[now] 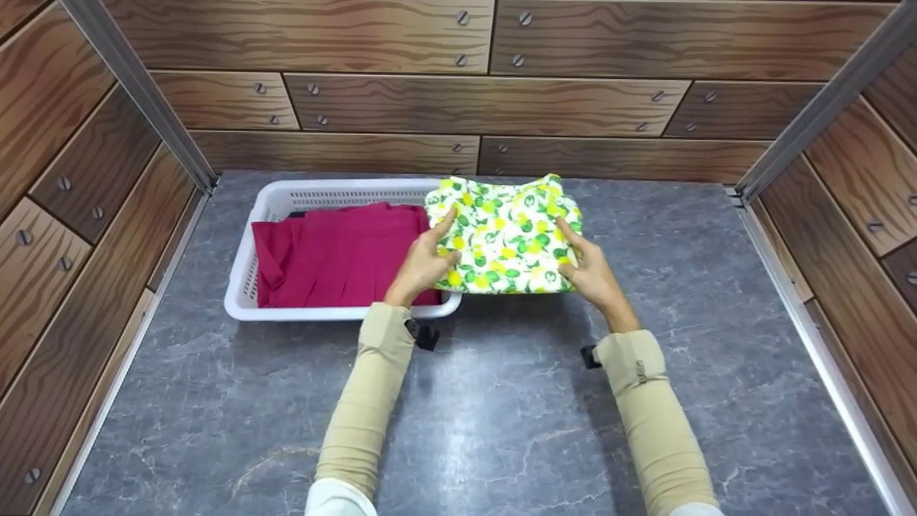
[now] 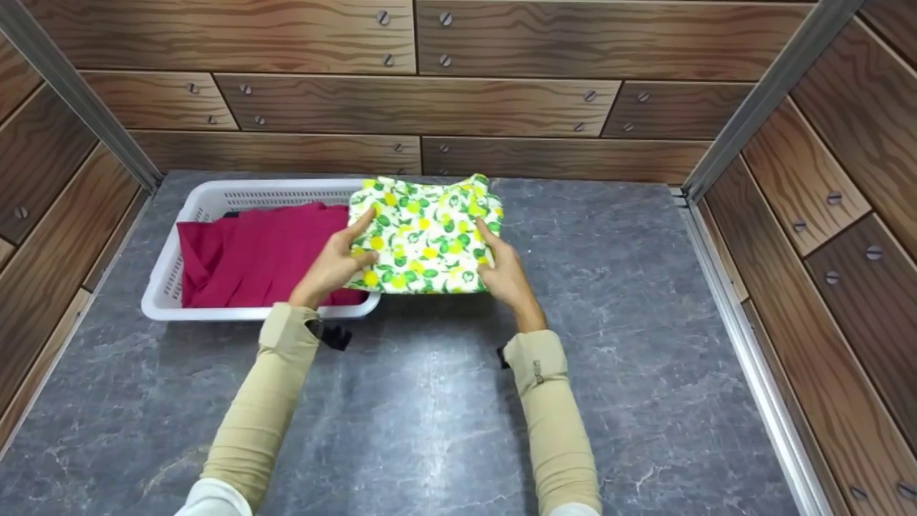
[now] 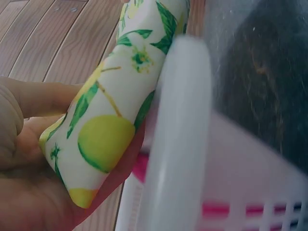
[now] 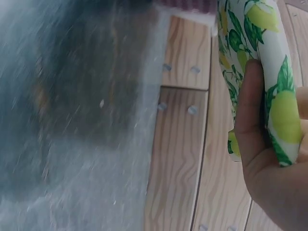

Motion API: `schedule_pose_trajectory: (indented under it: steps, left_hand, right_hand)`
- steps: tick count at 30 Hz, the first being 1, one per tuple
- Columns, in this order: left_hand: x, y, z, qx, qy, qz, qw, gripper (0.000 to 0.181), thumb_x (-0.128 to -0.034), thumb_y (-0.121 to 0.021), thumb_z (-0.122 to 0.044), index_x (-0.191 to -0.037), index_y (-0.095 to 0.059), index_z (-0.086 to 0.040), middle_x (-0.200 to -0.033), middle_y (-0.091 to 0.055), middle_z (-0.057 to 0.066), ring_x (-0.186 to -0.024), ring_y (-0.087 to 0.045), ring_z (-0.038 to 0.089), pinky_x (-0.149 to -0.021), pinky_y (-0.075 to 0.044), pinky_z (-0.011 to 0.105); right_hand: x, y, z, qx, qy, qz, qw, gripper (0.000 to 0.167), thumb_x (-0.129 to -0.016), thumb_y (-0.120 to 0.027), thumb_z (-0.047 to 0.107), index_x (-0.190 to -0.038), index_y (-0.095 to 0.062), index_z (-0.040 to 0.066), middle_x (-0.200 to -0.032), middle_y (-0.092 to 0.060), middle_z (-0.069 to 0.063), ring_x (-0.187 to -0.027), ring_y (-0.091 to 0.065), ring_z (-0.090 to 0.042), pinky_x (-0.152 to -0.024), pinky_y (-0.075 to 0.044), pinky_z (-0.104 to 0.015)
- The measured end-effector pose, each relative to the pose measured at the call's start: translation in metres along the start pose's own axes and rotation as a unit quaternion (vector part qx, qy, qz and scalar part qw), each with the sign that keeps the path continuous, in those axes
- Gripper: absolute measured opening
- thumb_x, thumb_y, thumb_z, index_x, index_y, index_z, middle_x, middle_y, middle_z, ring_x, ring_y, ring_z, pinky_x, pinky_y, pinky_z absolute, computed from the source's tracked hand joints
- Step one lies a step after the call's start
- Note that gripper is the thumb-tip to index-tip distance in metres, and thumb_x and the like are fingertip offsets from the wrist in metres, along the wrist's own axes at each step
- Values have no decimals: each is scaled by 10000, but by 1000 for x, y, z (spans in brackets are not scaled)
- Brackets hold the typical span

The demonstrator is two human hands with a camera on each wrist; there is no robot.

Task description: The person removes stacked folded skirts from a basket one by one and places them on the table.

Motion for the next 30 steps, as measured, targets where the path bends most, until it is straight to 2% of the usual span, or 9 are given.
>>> schedule_pose_trajectory:
  steps: [6,9,11,15,20,22,26,28,30]
  left_hand:
    - [-9,-23,-8,-371,-143,262,9989,769,-939,-589,61,-1603,-251,-128,-1618,-302,147,-490,-394,83,-521,-431,199]
    - [-12,-34,-12,-668,-203,284,9972,781,-927,-597,71,-1603,-250,-108,-1611,-315,145,-658,-505,105,-551,-437,199]
    - [-15,-42,-14,-792,-231,301,9961,796,-915,-599,88,-1603,-243,-94,-1608,-321,142,-857,-554,126,-568,-444,200]
    - [-19,-59,-13,-899,-147,363,9952,827,-894,-580,126,-1607,-223,-94,-1602,-327,149,-963,-538,177,-587,-444,201]
    - [-23,-80,-7,-918,167,440,9947,842,-896,-526,145,-1619,-210,-149,-1609,-326,143,-763,-509,125,-554,-395,213]
    - [-24,-84,-4,-895,258,420,9948,840,-901,-510,148,-1621,-208,-165,-1614,-320,141,-580,-396,118,-516,-360,224]
    - [-26,-87,4,-873,438,273,9949,826,-915,-487,149,-1624,-208,-170,-1624,-313,125,-499,-232,133,-490,-316,224]
    - [-27,-88,9,-948,591,210,9935,823,-913,-469,153,-1627,-197,-152,-1644,-266,126,-602,-447,121,-510,-326,232]
    - [-28,-91,13,-1038,746,229,9915,832,-900,-451,158,-1630,-178,-134,-1671,-175,127,-947,-610,205,-569,-359,244]
  right_hand:
    - [8,16,-13,189,-108,-180,9996,798,-852,-416,-219,-1589,-219,16,-1676,-154,-108,-1532,-56,-227,-597,-382,-234]
    - [9,23,-16,253,-82,-230,9994,796,-843,-412,-225,-1582,-218,-1,-1672,-160,-122,-1533,-46,-226,-674,-411,-204]
    - [10,27,-18,252,-5,-229,9994,791,-841,-403,-232,-1578,-218,-13,-1670,-160,-135,-1531,-50,-223,-615,-400,-195]
    - [12,33,-21,175,105,-235,9995,794,-826,-382,-257,-1571,-216,-37,-1664,-159,-172,-1485,-180,-250,-481,-322,-221]
    - [15,42,-31,359,55,-271,9990,803,-800,-380,-276,-1557,-216,-64,-1649,-178,-211,-1452,-224,-288,-476,-299,-230]
    - [15,45,-34,421,2,-280,9987,802,-800,-386,-273,-1556,-228,-58,-1647,-191,-201,-1491,-184,-281,-513,-333,-217]
    - [14,50,-40,504,-78,-379,9980,773,-816,-406,-250,-1550,-265,-52,-1638,-230,-193,-1524,-103,-286,-744,-390,-211]
    - [13,54,-44,624,-147,-512,9966,749,-831,-429,-229,-1546,-276,-66,-1640,-213,-210,-1527,-97,-298,-910,-389,-238]
    - [13,59,-50,839,-343,-748,9931,718,-864,-454,-196,-1548,-272,-76,-1652,-165,-221,-1524,-115,-332,-1020,-367,-315]
Point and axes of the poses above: each hand's wrist, its own x-axis away from the middle knuckle, its own y-axis out of the back of the hand, z = x × y, the point moved 5 cm from there along -x, towards the middle knuckle
